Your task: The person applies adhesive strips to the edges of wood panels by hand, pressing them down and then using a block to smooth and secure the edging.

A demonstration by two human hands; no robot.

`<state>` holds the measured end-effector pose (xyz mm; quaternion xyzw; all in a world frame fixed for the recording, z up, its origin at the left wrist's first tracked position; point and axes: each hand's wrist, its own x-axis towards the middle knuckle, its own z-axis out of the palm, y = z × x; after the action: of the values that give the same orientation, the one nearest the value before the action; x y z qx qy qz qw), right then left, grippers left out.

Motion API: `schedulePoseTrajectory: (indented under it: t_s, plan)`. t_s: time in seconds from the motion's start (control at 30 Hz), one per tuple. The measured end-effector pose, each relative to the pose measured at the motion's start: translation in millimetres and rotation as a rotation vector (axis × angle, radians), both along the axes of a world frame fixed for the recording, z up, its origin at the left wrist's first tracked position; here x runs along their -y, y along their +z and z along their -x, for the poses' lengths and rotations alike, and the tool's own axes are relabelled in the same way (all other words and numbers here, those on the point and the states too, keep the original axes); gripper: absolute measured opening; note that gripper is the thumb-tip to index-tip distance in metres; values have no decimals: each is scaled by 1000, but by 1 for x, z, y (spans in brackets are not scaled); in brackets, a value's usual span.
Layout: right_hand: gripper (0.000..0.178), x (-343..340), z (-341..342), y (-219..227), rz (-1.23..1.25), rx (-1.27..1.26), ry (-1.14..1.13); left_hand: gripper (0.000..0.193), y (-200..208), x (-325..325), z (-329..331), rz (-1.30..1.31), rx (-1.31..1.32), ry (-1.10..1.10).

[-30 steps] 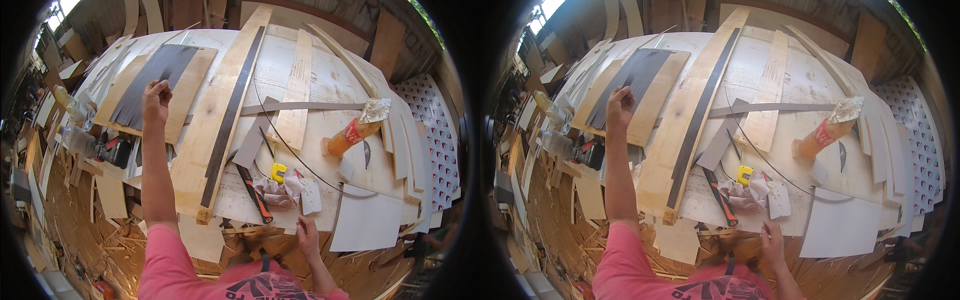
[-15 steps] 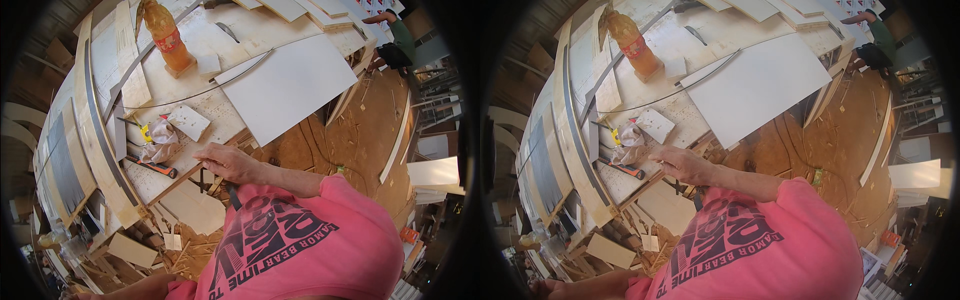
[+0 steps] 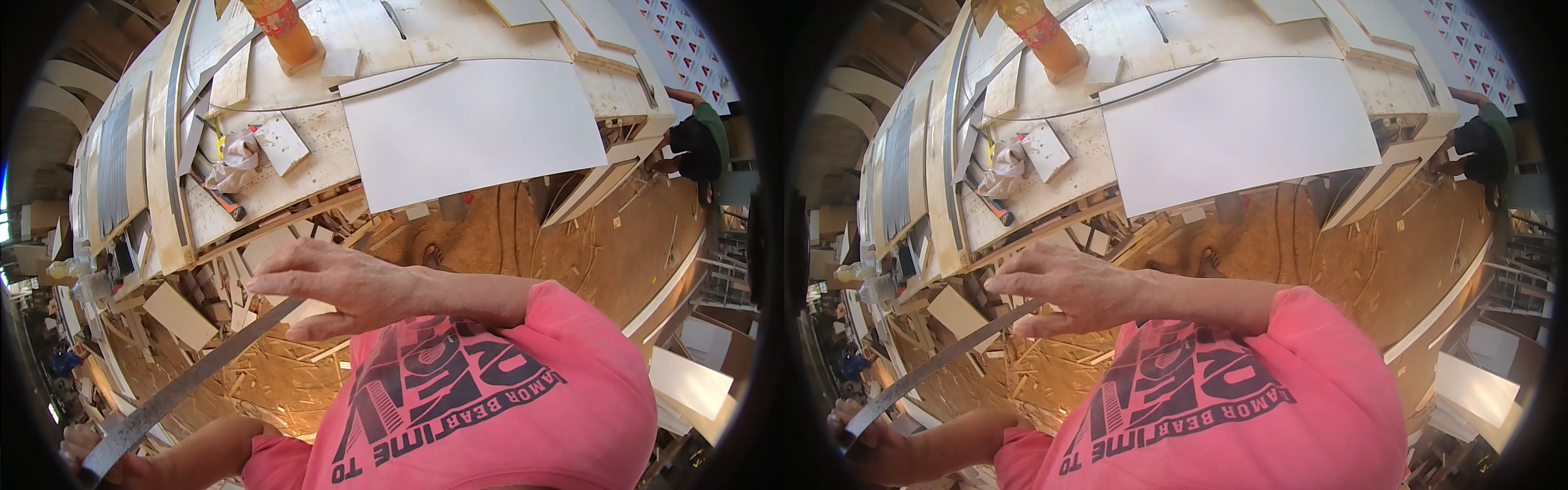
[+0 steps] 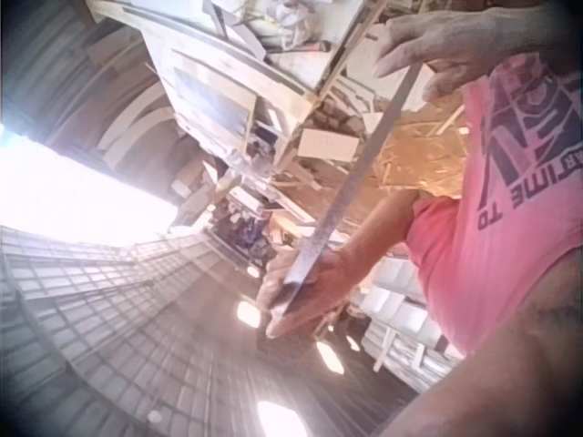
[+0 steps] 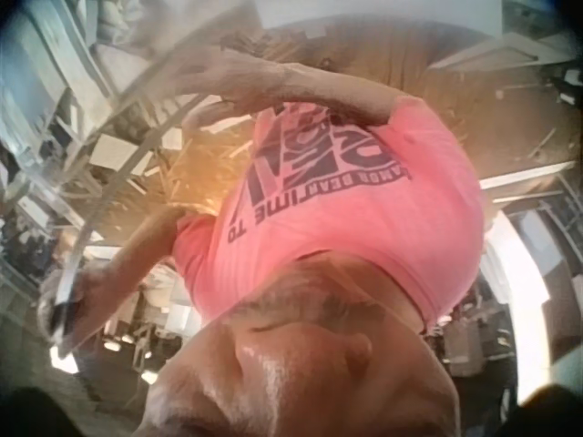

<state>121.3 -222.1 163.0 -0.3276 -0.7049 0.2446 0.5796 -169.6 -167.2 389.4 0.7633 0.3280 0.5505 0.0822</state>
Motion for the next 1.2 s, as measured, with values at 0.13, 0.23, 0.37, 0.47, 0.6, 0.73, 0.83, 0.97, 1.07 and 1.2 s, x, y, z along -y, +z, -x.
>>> schedulePoseTrajectory:
  t_s: [0.13, 0.23, 0.37, 0.47, 0.6, 0.73, 0.83, 0.97, 1.07, 1.2]
  plan:
    - [52, 16, 8, -1, 358, 14, 411, 46, -45, -10, -48, 575, 455, -495]
    - [47, 33, -4, -17, 792, 107, 393, 48, -103, -35, -54, 682, 505, -480]
    - [38, 69, -31, -60, 840, 210, 98, 54, -184, -58, -37, 930, 669, -422]
    - [45, 111, -76, -66, 1202, 183, 23, 53, -213, -62, -42, 937, 574, -193]
    - [56, 157, -106, -61, 1284, 241, -254, 47, -290, -48, -54, 1215, 568, -162]
    - [58, 171, -128, -67, 1410, 270, -331, 42, -348, 15, -120, 1584, 270, -373]
    - [58, 171, -152, -71, 1474, 298, -277, 42, -369, 61, -175, 1797, 311, -486]
    - [57, 162, -190, -94, 1474, 438, -113, 45, -391, 94, -236, 1811, 513, -475]
    - [57, 151, -218, -107, 1487, 483, 3, 43, -410, 102, -272, 1743, 857, -276]
    - [54, 141, -241, -129, 1418, 517, 79, 37, -426, 99, -297, 1616, 925, -95]
